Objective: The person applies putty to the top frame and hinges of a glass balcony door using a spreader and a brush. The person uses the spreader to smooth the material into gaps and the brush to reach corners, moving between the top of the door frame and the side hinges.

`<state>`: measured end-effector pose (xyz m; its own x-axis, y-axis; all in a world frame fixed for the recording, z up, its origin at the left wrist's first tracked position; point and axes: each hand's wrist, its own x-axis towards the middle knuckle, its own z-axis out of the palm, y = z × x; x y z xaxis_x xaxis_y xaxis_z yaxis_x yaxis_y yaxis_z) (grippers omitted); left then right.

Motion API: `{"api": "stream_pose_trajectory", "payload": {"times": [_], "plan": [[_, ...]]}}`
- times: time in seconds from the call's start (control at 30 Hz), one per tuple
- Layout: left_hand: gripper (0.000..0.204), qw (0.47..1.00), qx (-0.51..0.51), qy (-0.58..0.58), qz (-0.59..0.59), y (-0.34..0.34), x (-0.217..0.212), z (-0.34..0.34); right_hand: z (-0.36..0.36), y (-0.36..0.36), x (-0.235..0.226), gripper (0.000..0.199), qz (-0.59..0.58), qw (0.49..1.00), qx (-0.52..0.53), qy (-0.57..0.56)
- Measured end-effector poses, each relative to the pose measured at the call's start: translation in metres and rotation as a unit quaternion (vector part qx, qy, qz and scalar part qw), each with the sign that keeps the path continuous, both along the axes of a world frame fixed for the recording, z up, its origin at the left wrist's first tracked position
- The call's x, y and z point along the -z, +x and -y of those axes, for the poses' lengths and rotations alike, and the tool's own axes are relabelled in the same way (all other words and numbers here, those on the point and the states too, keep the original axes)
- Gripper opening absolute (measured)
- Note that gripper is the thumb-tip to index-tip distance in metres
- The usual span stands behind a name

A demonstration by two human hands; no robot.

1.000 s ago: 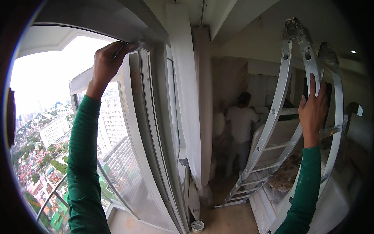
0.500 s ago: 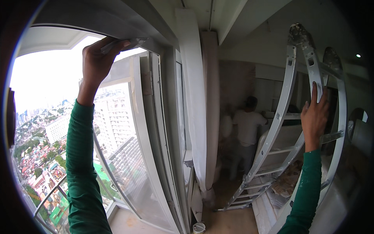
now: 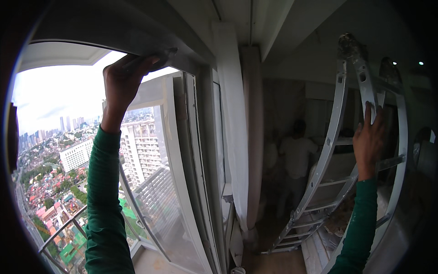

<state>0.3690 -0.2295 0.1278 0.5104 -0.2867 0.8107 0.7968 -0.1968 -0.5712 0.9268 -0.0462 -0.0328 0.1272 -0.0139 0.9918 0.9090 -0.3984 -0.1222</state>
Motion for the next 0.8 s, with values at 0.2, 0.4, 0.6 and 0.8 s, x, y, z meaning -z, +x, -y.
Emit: {"api": "stream_pose_trajectory", "payload": {"times": [0.2,0.4,0.6,0.8], "plan": [[0.021,0.997,0.046,-0.033,0.049,-0.015,0.001,-0.079,0.002,-0.001,-0.001,0.081,-0.007,1.0,-0.002,-0.008],[0.021,0.979,-0.031,-0.141,0.142,-0.014,0.01,-0.113,0.0,0.0,-0.001,0.078,0.001,1.0,0.009,-0.006],[0.022,0.999,-0.032,0.022,-0.038,-0.002,0.042,-0.092,0.003,-0.004,0.0,0.071,0.001,1.0,0.009,-0.003],[0.018,0.972,-0.23,0.046,0.003,-0.002,0.041,-0.065,0.002,-0.001,-0.001,0.065,0.023,1.0,0.016,0.008]]}}
